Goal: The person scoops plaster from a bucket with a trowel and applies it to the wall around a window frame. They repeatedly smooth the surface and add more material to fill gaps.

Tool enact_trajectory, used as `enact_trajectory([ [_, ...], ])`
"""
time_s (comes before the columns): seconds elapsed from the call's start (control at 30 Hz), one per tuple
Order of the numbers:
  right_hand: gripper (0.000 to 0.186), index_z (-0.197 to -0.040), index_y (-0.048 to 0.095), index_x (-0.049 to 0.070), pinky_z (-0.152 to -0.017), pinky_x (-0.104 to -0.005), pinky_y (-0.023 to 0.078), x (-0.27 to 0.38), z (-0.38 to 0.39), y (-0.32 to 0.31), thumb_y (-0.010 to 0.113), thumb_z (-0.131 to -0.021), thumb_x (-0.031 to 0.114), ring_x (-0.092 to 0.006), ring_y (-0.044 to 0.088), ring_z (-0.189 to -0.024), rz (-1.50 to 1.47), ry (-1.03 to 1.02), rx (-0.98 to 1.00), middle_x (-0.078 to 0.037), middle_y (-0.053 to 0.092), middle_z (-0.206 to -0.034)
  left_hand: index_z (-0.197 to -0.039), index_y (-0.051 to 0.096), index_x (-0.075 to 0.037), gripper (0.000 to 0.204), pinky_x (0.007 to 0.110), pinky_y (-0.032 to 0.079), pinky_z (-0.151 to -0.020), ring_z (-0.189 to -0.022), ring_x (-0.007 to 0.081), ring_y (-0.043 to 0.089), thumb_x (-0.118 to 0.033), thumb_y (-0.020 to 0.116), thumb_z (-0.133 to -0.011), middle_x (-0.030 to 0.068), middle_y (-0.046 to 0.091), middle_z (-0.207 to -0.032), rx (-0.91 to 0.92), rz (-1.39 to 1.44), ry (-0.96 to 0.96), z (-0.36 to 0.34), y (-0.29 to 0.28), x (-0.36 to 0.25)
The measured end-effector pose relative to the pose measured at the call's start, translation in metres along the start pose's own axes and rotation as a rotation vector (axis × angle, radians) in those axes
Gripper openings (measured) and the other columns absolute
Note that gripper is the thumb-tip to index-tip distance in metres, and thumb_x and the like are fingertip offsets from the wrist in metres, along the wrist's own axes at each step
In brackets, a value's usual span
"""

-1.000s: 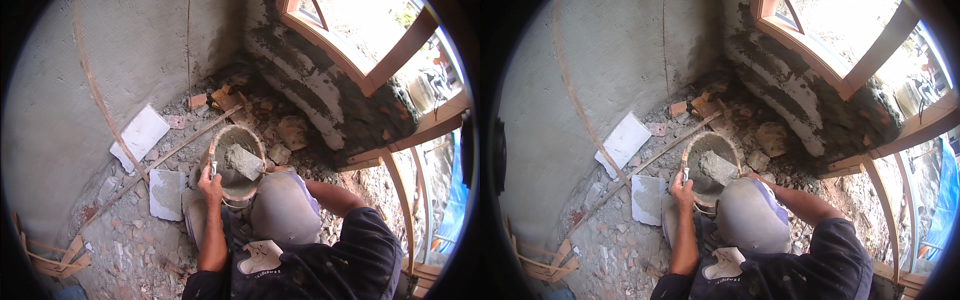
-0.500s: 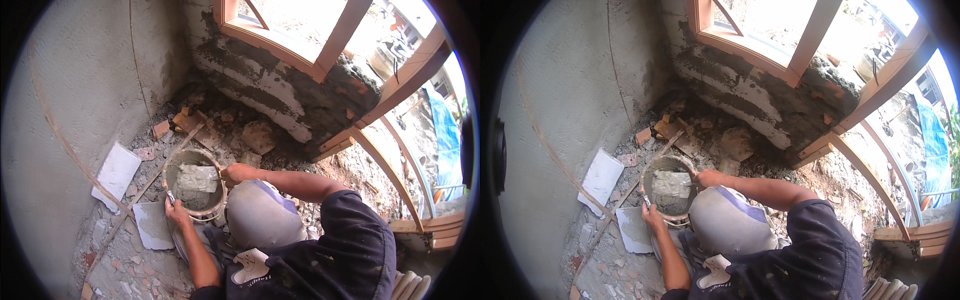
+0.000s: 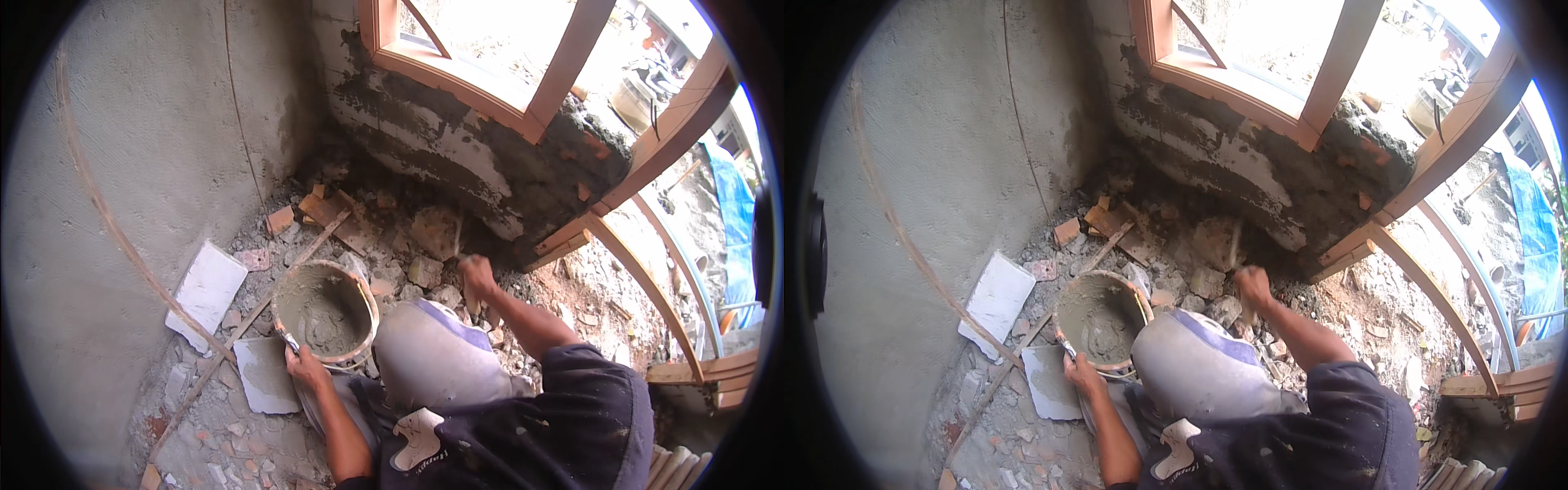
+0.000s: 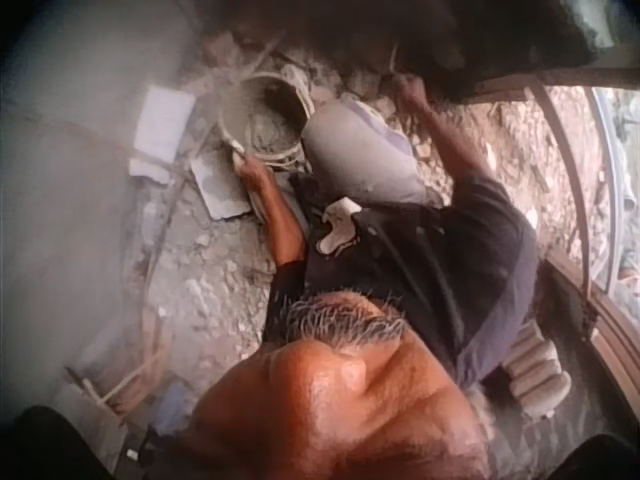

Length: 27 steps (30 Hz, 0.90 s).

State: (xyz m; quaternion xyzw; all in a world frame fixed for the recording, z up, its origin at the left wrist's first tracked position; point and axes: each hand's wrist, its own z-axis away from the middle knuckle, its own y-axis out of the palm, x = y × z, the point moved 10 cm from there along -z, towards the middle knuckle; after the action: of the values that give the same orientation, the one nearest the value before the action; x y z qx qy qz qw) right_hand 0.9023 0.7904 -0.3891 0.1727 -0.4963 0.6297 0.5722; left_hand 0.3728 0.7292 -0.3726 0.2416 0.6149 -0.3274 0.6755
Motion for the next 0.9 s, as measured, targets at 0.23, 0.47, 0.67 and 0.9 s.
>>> enact_trajectory([
  [0.23,0.030,-0.103,0.061,0.000,-0.077,-0.0419,0.052,0.026,0.058,0.098,0.061,-0.088,0.026,-0.0310,0.068,-0.088,0.352,-0.368,0.456,-0.020,0.068,-0.092,-0.123,0.060,0.010,0.053,0.041,0.050,-0.087,-0.091,0.0321,0.067,-0.013,0.057,-0.075,0.0236,0.068,-0.105,0.182,-0.312,0.319,0.040,0.074,-0.047],
  [0.47,0.030,-0.108,0.060,0.003,-0.078,-0.0487,0.054,0.026,0.030,0.190,0.059,-0.090,0.027,-0.0387,0.068,-0.100,1.072,-0.513,0.475,-0.023,0.070,-0.097,-0.122,0.063,0.006,0.055,0.048,0.054,-0.081,-0.089,0.0434,0.069,-0.019,0.060,-0.073,0.0288,0.069,-0.101,0.343,-0.465,0.301,0.078,0.108,-0.026],
  [0.67,0.029,-0.106,0.061,0.003,-0.078,-0.0495,0.054,0.013,0.058,0.249,0.060,-0.089,0.027,-0.0396,0.068,-0.099,1.045,-0.602,0.689,-0.024,0.069,-0.096,-0.125,0.062,0.004,0.056,0.045,0.053,-0.091,-0.107,0.0417,0.066,-0.018,0.061,-0.073,0.0289,0.066,-0.117,0.304,-0.502,0.399,0.082,0.120,-0.027],
  [0.9,0.029,-0.105,0.061,0.003,-0.078,-0.0504,0.053,-0.008,0.068,0.204,0.062,-0.088,0.026,-0.0406,0.067,-0.098,0.555,-0.483,0.777,-0.024,0.069,-0.094,-0.121,0.062,0.007,0.049,0.039,0.051,-0.088,-0.099,0.0356,0.068,-0.011,0.058,-0.076,0.0264,0.068,-0.107,0.266,-0.273,0.339,0.048,0.082,-0.048],
])
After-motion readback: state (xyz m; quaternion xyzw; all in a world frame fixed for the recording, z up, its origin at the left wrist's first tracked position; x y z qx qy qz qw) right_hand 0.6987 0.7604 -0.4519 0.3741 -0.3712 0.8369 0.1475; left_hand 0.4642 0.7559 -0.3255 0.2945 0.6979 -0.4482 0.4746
